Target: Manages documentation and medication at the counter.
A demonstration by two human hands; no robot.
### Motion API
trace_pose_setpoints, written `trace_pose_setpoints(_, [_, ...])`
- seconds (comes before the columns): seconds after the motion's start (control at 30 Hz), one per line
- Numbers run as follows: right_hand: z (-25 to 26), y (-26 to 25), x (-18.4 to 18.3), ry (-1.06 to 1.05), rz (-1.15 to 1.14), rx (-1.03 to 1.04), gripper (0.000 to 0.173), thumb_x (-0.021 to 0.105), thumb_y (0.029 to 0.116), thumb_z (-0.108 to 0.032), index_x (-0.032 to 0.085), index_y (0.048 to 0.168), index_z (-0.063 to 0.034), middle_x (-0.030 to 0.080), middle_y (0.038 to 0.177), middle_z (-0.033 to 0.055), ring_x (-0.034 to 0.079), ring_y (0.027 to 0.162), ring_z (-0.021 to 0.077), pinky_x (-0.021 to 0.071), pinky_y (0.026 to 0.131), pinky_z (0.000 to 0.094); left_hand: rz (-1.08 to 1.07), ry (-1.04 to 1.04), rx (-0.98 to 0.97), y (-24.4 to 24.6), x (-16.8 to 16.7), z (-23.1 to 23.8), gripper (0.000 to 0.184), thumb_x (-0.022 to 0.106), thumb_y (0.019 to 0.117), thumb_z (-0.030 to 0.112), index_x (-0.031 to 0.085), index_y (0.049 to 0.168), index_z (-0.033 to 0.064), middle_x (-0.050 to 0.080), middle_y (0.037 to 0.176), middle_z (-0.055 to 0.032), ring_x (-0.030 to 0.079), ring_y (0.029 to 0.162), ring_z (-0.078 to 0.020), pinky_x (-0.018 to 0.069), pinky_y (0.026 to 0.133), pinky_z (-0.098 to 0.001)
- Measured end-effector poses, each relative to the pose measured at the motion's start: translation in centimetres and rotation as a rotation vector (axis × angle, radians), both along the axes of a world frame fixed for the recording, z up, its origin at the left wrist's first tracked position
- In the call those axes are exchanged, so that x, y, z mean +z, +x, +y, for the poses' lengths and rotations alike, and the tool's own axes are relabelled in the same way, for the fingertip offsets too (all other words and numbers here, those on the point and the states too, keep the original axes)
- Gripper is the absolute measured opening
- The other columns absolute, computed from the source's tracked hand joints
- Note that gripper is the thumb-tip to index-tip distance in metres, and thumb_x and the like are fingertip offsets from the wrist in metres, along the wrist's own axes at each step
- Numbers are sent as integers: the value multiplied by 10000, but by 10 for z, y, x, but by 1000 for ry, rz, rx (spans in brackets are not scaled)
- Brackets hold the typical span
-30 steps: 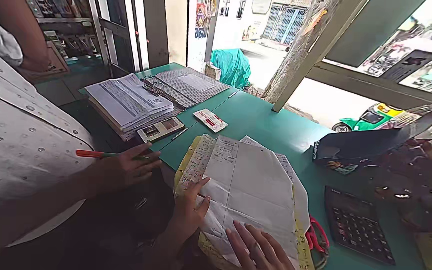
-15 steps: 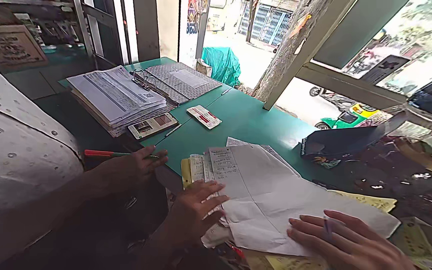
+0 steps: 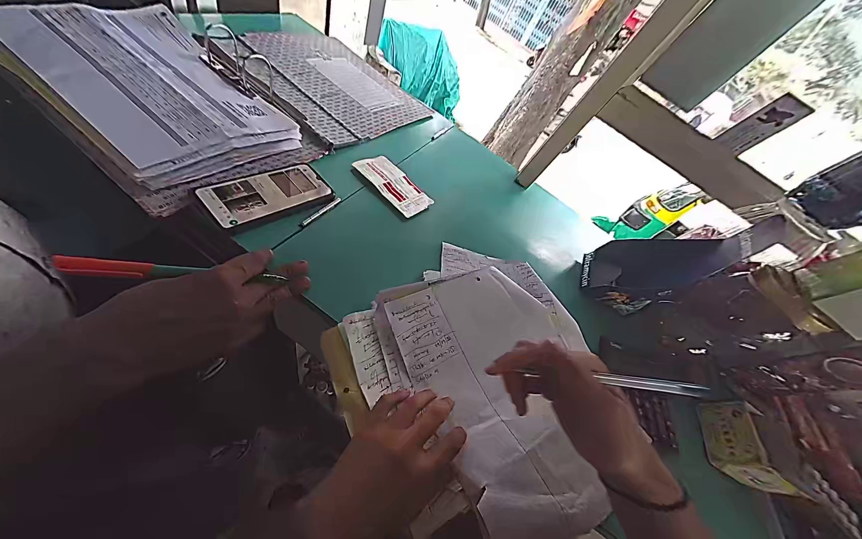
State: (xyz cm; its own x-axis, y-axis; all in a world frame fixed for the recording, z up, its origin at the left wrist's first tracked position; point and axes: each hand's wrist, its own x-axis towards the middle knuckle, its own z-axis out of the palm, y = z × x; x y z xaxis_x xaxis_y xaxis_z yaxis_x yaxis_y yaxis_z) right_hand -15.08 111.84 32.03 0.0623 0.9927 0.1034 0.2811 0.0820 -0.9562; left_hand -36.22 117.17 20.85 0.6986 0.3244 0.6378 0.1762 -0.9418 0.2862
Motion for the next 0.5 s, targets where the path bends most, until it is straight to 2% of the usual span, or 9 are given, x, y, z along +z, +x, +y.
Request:
trace_pose_setpoints(0.07, [12, -19, -15, -108, 118, -10, 349, 371, 1066, -208, 660, 1195, -61, 695, 855, -74, 689, 752, 45, 608, 685, 233, -7, 7, 39, -4, -1, -7, 296, 516, 1018, 373, 769, 1085, 236, 727, 1225, -56, 673, 1145, -249, 525, 907, -425])
trace_pose_setpoints(0.1, [15, -27, -23, -145, 135, -41, 273, 398, 1025, -119, 619, 1170, -51, 686, 859, -64, 697, 756, 55, 617, 697, 244, -8, 6, 43, -6, -1, -9, 292, 521, 1016, 379, 765, 1068, 229, 732, 1214, -56, 676, 1143, -248, 525, 906, -424])
trace_pose_setpoints(0.17, [15, -35, -42, -114, 72, -115, 156, 500, 943, -23, 636, 1013, -56, 688, 822, -70, 684, 718, 28, 597, 671, 209, -6, -8, 45, -8, -1, -9, 310, 511, 1016, 389, 758, 1052, 205, 737, 1201, -61, 676, 1154, -248, 526, 929, -418])
trace_pose_setpoints(0.23, [13, -40, -53, -28, -26, -180, 98, 587, 874, -10, 648, 910, -77, 679, 757, -91, 646, 663, -22, 547, 616, 150, -12, -47, 50, -11, 0, -7, 373, 487, 1025, 401, 768, 1079, 162, 733, 1205, -98, 675, 1169, -260, 526, 964, -397])
trace_pose_setpoints(0.33, [12, -43, -55, 5, -132, -221, 101, 657, 813, -33, 609, 862, -107, 648, 718, -108, 602, 620, -56, 498, 569, 108, -56, -117, 58, -14, -1, 0, 416, 474, 1033, 436, 783, 1072, 161, 713, 1212, -160, 654, 1211, -311, 525, 1005, -408])
trace_pose_setpoints(0.4, [15, -42, -53, 2, -178, -227, 98, 669, 803, -49, 604, 839, -112, 640, 696, -111, 592, 600, -61, 485, 550, 103, -49, -107, 55, -15, -3, 6, 417, 454, 1040, 460, 780, 1066, 201, 712, 1224, -141, 636, 1233, -308, 487, 1043, -428])
trace_pose_setpoints(0.5, [18, -43, -59, 32, -197, -269, 77, 667, 799, -51, 620, 806, -111, 629, 666, -115, 570, 571, -70, 462, 522, 98, -33, -80, 55, -17, -4, 7, 389, 456, 1044, 436, 772, 1075, 212, 714, 1225, -124, 636, 1234, -297, 486, 1041, -426])
